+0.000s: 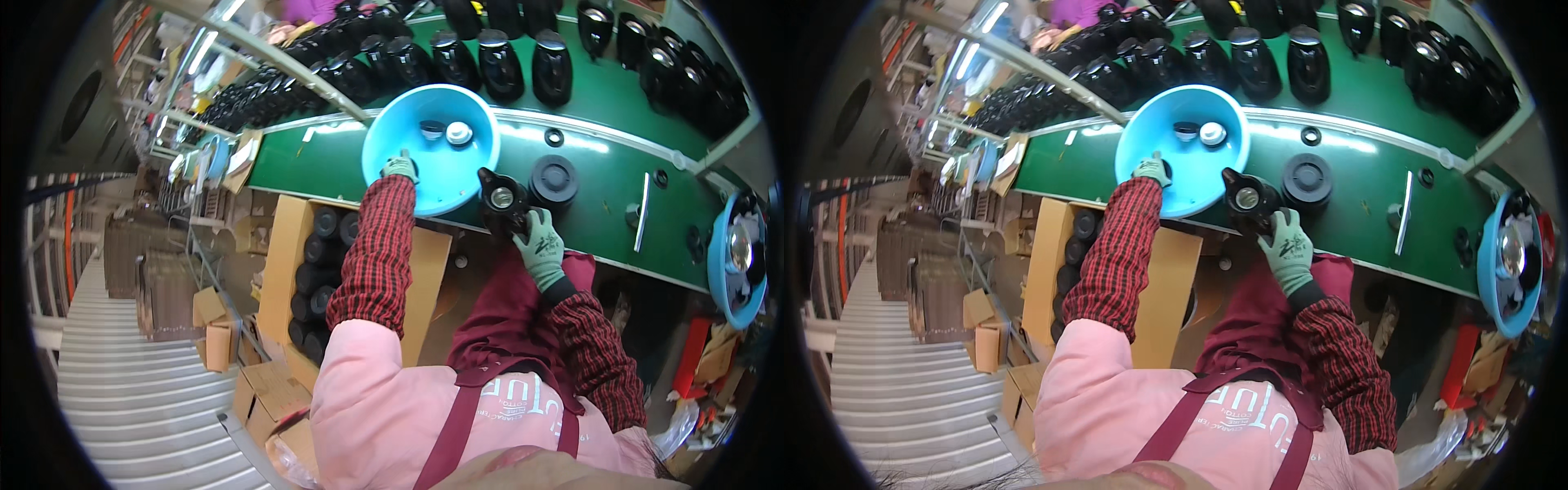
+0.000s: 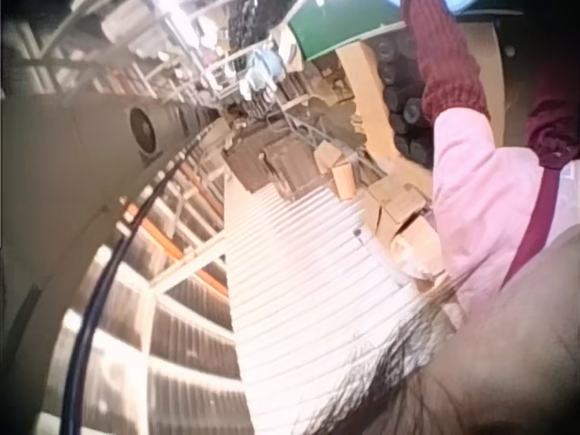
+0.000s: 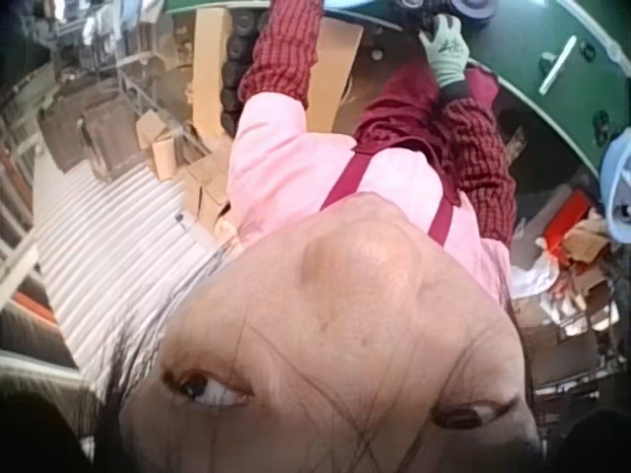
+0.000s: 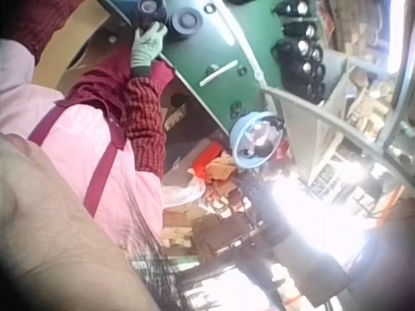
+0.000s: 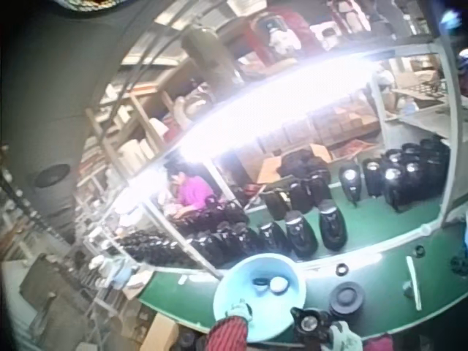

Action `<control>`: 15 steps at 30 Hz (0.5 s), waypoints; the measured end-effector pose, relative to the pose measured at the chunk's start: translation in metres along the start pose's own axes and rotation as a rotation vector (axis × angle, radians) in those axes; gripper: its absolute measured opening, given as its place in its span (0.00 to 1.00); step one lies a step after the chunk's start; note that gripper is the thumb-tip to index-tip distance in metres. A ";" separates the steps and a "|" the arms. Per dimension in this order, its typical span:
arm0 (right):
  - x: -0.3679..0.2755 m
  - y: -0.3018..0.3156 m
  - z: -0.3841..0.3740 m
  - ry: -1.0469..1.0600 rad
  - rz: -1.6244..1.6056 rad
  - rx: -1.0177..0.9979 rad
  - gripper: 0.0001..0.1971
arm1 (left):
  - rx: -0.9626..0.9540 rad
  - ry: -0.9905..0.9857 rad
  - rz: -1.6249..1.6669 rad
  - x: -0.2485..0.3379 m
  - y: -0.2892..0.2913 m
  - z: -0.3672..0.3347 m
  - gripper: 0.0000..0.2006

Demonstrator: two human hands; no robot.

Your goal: The person assembles black kettles on a green workbench. They pick up kettle bodies, insert internal components, and screw on lids one at a time, then place the finished units on the bench.

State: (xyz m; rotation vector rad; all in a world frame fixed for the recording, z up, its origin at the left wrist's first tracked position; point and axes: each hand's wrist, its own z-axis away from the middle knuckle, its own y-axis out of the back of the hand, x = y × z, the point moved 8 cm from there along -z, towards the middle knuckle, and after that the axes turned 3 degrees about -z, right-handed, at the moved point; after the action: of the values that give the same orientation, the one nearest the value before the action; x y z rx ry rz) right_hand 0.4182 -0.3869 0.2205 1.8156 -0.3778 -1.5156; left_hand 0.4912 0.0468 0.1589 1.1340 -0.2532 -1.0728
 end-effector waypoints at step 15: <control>-0.029 0.003 0.004 0.149 -0.053 0.025 0.28 | 0.109 -0.138 0.316 -0.030 -0.058 -0.041 0.39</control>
State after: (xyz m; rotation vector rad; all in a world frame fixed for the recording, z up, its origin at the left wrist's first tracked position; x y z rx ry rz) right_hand 0.4080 -0.3721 0.2433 1.9582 -0.2801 -1.4055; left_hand 0.4704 0.0945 0.1020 1.0748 -0.5863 -0.8641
